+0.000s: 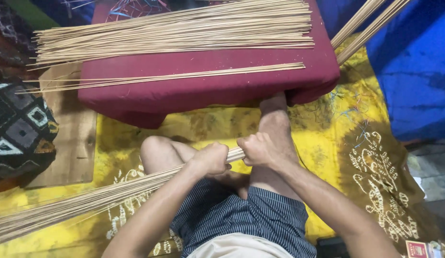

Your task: The person gathers and aligns thin wooden strips into a bundle by hand, then secures the bundle by wrapping and tying a rubber band around it.

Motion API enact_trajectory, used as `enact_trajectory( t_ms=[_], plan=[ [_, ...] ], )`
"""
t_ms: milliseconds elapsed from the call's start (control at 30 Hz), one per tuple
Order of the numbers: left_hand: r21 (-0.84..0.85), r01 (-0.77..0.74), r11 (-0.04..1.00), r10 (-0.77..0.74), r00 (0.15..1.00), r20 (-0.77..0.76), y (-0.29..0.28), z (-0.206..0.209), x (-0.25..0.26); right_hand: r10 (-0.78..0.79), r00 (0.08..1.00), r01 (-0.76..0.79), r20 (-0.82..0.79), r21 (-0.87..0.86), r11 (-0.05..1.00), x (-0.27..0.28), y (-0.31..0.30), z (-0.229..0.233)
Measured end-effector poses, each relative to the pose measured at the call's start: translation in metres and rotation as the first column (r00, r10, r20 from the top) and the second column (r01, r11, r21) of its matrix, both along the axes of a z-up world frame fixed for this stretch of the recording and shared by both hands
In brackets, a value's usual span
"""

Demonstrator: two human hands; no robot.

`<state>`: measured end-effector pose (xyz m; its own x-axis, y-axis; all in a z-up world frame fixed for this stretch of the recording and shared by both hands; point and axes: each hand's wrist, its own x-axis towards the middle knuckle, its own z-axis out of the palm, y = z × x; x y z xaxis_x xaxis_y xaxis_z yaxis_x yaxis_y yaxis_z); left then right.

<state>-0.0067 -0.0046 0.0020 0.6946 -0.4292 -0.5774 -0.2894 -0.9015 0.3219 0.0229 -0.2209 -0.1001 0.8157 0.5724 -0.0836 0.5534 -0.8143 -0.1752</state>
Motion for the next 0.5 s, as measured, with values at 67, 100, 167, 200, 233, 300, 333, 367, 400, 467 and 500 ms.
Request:
enact_trajectory(
  t_ms=[67, 100, 167, 200, 233, 300, 333, 367, 400, 467, 500],
  plan=[
    [0.004, 0.013, 1.0, -0.013, 1.0, 0.012, 0.001, -0.011, 0.002, 0.024, 0.999, -0.021, -0.043, 0.069, 0.997, -0.002, 0.002, 0.017],
    [0.008, 0.025, 1.0, -0.025, 1.0, 0.014, 0.001, -0.018, 0.0, 0.053, 0.994, -0.04, -0.092, 0.139, 0.989, -0.006, 0.003, 0.025],
    [-0.015, -0.001, 1.0, 0.001, 1.0, 0.027, 0.008, -0.018, -0.004, 0.065, 0.975, 0.026, -0.21, 0.404, 0.914, -0.016, -0.003, 0.073],
    [-0.039, -0.027, 0.999, 0.029, 0.999, 0.043, 0.012, -0.018, -0.004, 0.11, 0.944, 0.118, -0.313, 0.628, 0.769, -0.02, -0.005, 0.098],
    [-0.038, -0.029, 0.999, 0.03, 0.999, 0.042, 0.014, -0.004, -0.007, 0.111, 0.943, 0.118, -0.314, 0.628, 0.769, -0.011, -0.017, 0.073],
    [-0.022, -0.052, 0.998, 0.052, 0.998, -0.029, 0.017, 0.026, -0.013, -0.003, 0.766, 0.634, -0.643, 0.755, 0.168, 0.008, -0.04, 0.024],
    [-0.022, -0.054, 0.998, 0.053, 0.998, -0.027, 0.012, 0.015, -0.012, -0.002, 0.768, 0.632, -0.641, 0.756, 0.17, 0.002, -0.022, 0.025],
    [-0.043, -0.054, 0.998, 0.054, 0.999, -0.002, 0.007, 0.004, -0.011, 0.08, 0.699, 0.703, -0.71, 0.704, 0.101, -0.005, -0.003, 0.025],
    [-0.064, -0.054, 0.997, 0.055, 0.998, 0.023, 0.002, -0.007, -0.009, 0.169, 0.623, 0.77, -0.763, 0.637, 0.04, -0.012, 0.015, 0.025],
    [-0.058, -0.059, 0.997, 0.059, 0.998, -0.012, -0.001, 0.04, -0.015, 0.196, 0.601, 0.784, -0.775, 0.619, 0.041, -0.007, 0.015, 0.017],
    [-0.052, -0.066, 0.997, 0.063, 0.997, -0.053, -0.002, 0.062, -0.019, 0.224, 0.573, 0.802, -0.788, 0.596, 0.044, -0.006, 0.016, 0.011]
  ],
)
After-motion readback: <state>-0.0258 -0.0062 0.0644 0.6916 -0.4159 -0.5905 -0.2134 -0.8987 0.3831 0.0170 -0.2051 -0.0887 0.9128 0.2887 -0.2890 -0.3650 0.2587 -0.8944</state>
